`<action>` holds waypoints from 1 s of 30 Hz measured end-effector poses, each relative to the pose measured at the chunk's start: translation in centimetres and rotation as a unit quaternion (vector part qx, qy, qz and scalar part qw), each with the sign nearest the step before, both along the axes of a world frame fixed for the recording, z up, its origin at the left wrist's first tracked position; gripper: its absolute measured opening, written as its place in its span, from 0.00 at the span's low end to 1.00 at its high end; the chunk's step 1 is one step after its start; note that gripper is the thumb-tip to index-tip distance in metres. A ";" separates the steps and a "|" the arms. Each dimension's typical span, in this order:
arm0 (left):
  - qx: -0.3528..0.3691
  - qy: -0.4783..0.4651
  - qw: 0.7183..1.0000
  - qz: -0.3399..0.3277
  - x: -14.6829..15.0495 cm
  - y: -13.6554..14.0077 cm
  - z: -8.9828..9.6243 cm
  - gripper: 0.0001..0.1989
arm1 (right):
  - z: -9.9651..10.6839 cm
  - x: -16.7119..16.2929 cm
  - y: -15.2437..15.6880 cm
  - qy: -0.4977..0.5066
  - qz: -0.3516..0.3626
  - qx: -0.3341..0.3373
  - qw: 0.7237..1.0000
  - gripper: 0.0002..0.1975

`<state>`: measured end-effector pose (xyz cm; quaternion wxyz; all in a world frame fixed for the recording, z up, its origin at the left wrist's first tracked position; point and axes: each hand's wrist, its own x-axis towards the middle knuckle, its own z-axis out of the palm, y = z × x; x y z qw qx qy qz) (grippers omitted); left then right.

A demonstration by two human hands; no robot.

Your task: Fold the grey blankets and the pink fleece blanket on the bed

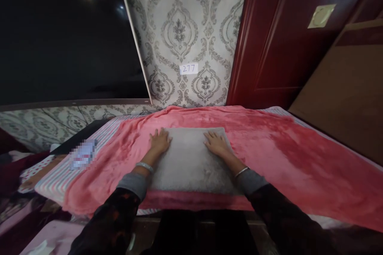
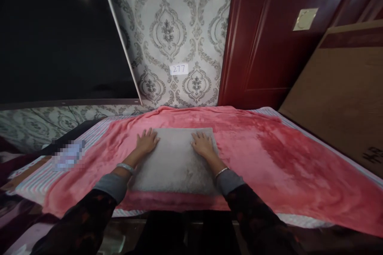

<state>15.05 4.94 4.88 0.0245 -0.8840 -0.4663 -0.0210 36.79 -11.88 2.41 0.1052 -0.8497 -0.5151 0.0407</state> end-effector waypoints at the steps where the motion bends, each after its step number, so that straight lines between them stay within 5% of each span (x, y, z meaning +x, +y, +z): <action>1: 0.004 0.000 1.000 -0.027 1.0 -0.3 0.5 0.28 | 0.7 0.3 0.4 0.007 -0.003 0.001 1.000 0.27; 5: 0.002 -0.005 0.992 -0.127 5.2 -1.7 1.4 0.28 | 2.4 1.0 1.8 -0.012 -0.041 0.048 0.998 0.27; 10: 0.005 -0.023 0.993 -0.118 7.1 -2.2 -1.1 0.29 | 0.2 1.5 1.8 -0.038 -0.097 0.066 0.992 0.27; 14: 0.020 -0.035 0.992 -0.116 6.9 -1.8 -2.7 0.30 | -1.5 2.2 1.5 -0.040 -0.092 0.060 0.993 0.27; 23: 0.007 -0.060 0.990 -0.129 6.7 -1.7 -2.8 0.29 | -1.7 2.6 1.4 -0.051 -0.094 0.056 0.993 0.27; 30: -0.009 -0.048 0.996 -0.079 2.1 -1.1 -2.7 0.29 | -1.9 2.4 1.1 -0.062 -0.089 0.069 0.992 0.27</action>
